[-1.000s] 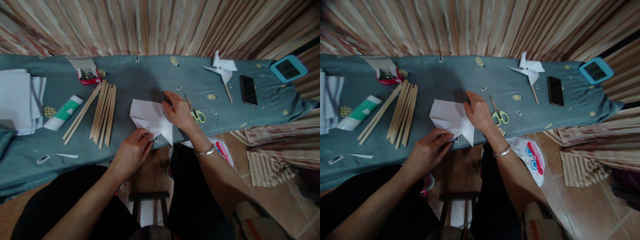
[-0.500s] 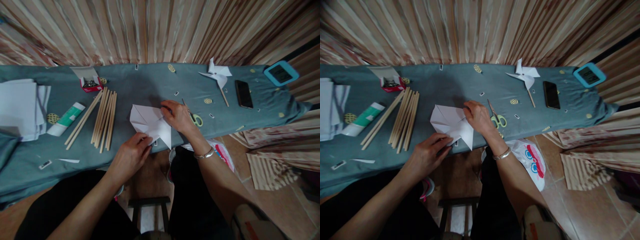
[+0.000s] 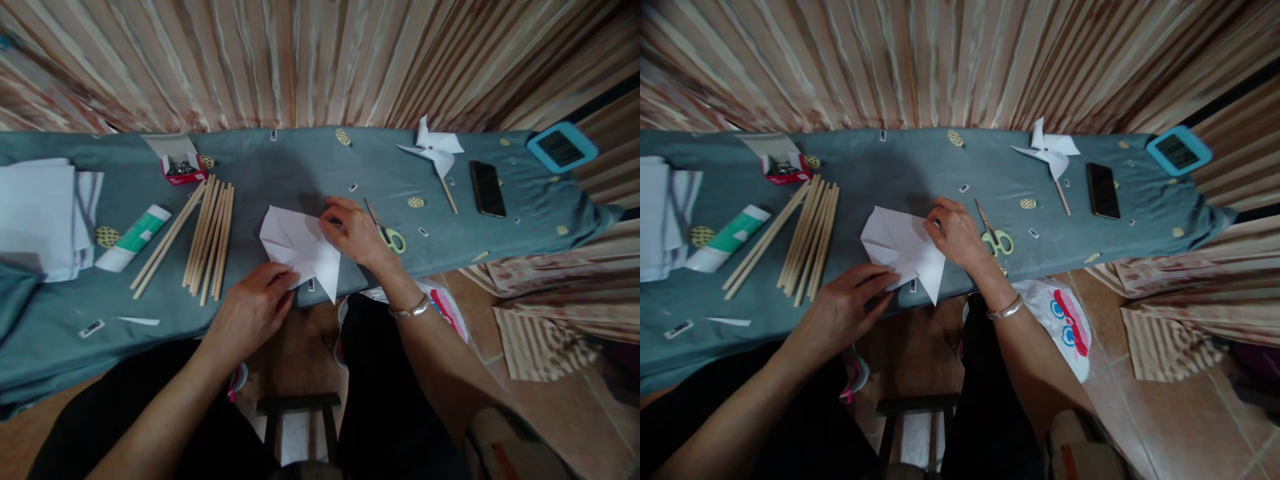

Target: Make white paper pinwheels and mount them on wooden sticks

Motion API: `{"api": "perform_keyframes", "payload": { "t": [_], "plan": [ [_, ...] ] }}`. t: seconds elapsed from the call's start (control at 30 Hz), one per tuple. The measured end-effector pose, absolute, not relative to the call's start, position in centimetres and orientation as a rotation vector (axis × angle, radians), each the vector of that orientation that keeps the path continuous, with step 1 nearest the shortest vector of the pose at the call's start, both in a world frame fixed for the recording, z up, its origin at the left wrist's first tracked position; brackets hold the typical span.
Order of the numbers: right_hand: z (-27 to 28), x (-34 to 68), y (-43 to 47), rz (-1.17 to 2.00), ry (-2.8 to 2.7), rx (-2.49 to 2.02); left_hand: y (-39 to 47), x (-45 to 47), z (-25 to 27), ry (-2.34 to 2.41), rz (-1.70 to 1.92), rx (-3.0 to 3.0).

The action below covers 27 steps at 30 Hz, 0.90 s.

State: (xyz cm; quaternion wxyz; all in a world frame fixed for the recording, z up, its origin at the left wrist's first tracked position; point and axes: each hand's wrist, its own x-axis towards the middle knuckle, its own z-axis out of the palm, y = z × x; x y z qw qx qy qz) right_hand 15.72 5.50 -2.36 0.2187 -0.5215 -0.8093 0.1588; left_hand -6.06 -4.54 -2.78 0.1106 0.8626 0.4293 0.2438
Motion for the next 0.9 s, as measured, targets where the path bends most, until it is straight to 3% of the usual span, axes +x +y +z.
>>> {"api": "perform_keyframes", "payload": {
  "t": [0.43, 0.9],
  "plan": [
    [-1.5, 16.2, 4.9, 0.533, -2.22, -1.468, -2.9, -8.1, -2.1, 1.377, 0.721, 2.623],
    [-1.7, 15.9, 4.7, 0.467, -2.218, -1.425, -5.1, -3.6, -2.2, 1.26, 0.609, 2.712]
  ]
}}
